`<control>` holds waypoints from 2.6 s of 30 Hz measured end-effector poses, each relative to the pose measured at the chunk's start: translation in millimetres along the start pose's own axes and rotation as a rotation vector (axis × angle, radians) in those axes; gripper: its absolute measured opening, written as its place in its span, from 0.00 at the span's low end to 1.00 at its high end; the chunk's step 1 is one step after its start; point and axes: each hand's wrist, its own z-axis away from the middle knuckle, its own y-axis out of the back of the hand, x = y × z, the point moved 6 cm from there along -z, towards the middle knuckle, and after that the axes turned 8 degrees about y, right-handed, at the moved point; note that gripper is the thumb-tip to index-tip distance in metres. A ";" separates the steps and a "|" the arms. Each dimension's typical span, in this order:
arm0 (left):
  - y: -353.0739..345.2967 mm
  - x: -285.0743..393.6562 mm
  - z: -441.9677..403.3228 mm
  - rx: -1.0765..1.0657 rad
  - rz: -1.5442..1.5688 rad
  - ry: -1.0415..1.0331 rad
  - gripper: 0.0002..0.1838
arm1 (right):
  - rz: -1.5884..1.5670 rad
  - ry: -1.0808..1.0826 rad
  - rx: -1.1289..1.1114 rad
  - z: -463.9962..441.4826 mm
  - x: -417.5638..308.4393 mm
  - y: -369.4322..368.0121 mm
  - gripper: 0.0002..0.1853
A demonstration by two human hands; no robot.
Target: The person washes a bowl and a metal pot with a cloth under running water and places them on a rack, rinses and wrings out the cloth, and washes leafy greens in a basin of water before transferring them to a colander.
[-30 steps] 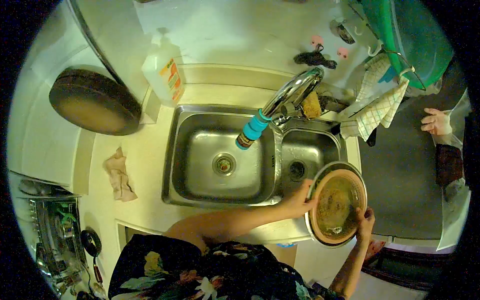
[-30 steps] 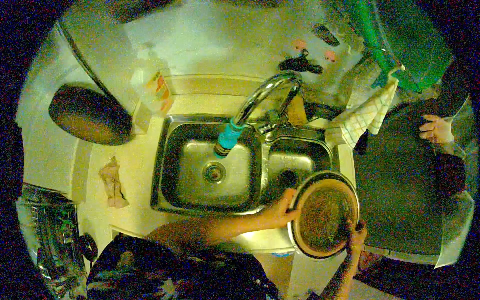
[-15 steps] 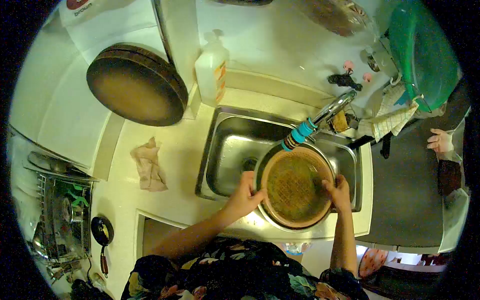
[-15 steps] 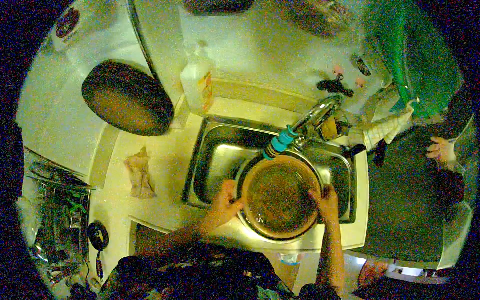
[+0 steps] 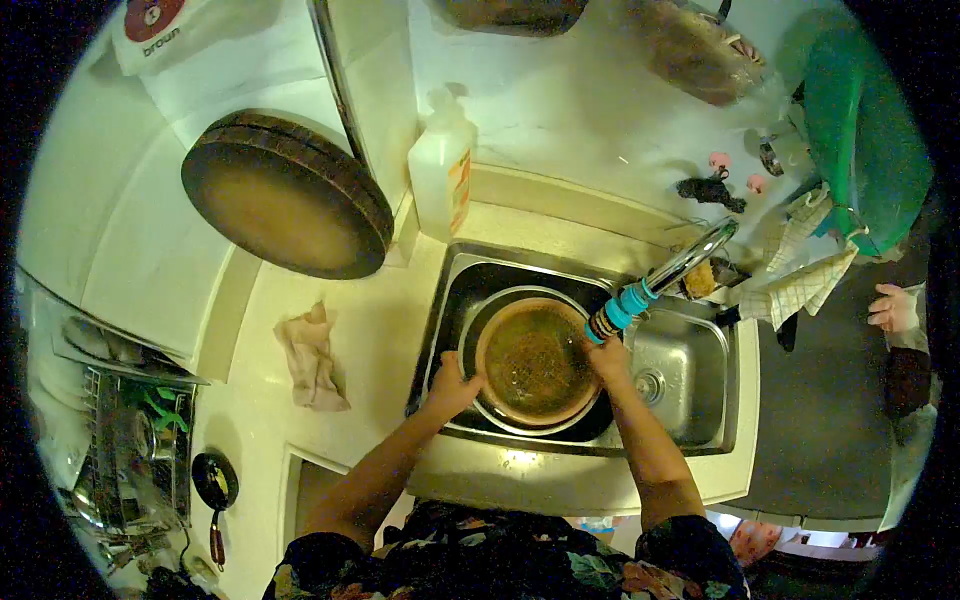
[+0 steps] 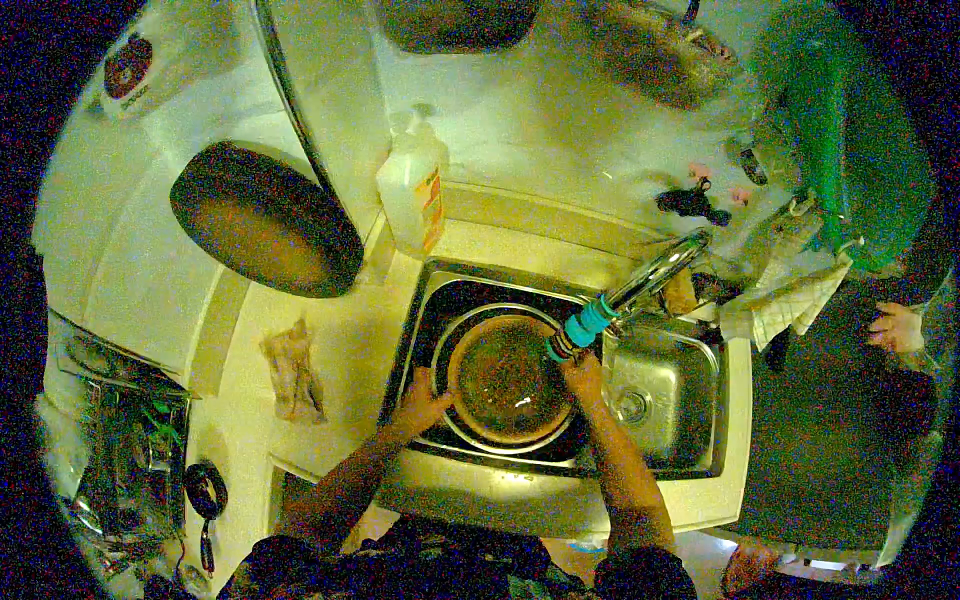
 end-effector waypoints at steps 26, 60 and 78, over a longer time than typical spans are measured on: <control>-29.9 25.7 -8.9 -0.004 -0.743 0.018 0.28 | 0.588 0.129 -0.195 21.4 6.0 -77.4 0.27; 142.5 94.0 65.4 0.206 0.270 0.029 0.28 | 0.103 0.151 -0.205 43.4 -75.2 -56.7 0.26; 175.5 26.5 120.0 0.541 1.087 0.084 0.23 | 0.389 0.085 -0.567 19.1 -3.1 -145.3 0.21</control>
